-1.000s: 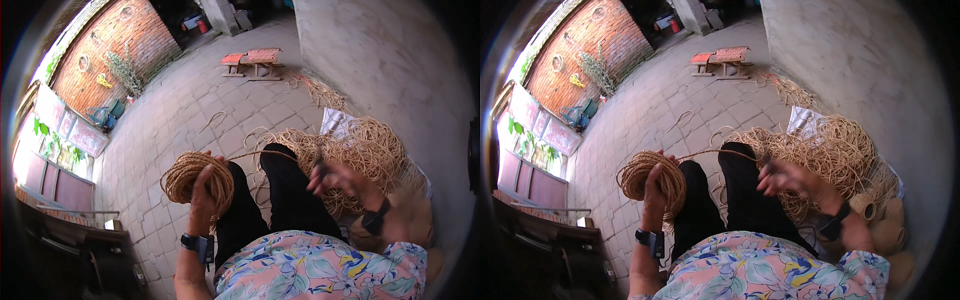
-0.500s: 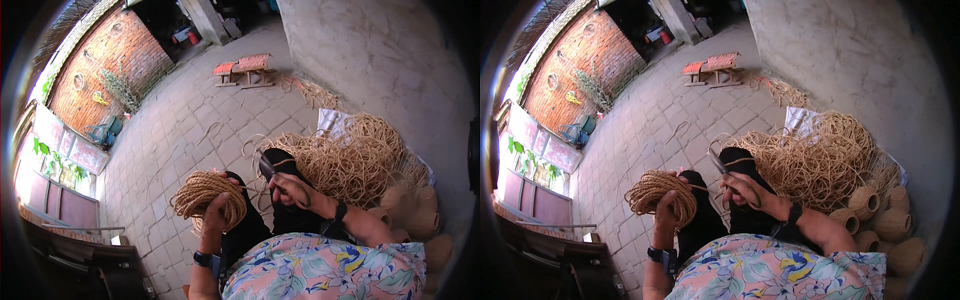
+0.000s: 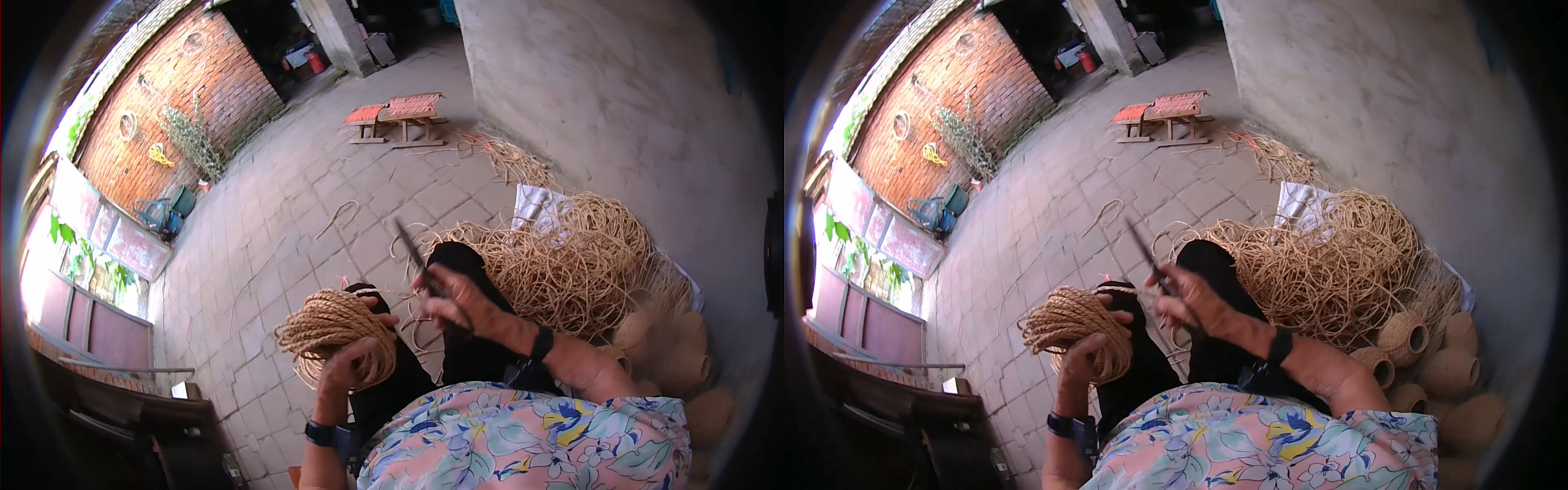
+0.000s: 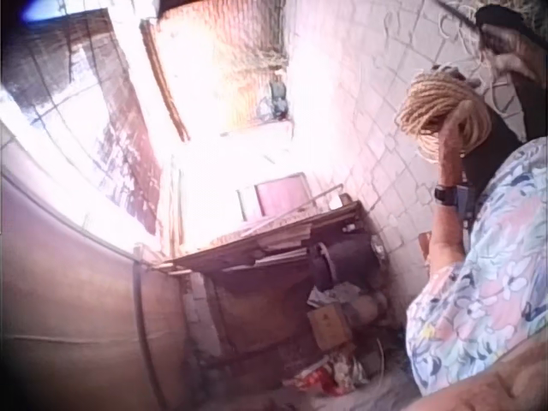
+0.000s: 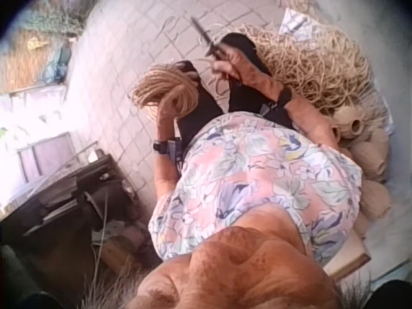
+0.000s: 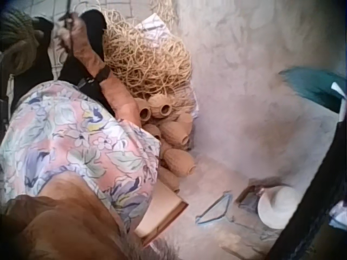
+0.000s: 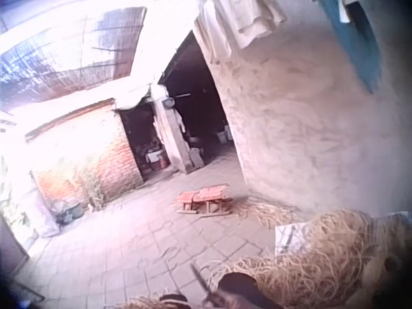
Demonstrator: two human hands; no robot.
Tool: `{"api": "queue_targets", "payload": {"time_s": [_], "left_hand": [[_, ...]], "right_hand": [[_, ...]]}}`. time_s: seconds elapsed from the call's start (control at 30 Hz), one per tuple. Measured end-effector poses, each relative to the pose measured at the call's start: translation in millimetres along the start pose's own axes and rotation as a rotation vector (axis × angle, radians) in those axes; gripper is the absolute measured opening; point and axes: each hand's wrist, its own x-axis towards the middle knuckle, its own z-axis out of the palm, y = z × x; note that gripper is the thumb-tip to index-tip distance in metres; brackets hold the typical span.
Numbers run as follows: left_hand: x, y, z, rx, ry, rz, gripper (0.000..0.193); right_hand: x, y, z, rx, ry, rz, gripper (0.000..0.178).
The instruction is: Using a pair of scissors to cut individual strands of a large bundle of thin rope or twine.
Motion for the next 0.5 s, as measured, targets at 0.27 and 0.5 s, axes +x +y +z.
{"api": "queue_targets", "payload": {"time_s": [0.27,0.5], "left_hand": [[-63,32,-56,-0.073,0.029,0.202,0.077],[-89,92,-113,-0.269,0.250,0.659,0.069]], "right_hand": [[-22,-51,-68,-0.250,0.444,0.049,0.029],[-81,-29,-179,-0.683,0.522,0.109,0.027]]}}
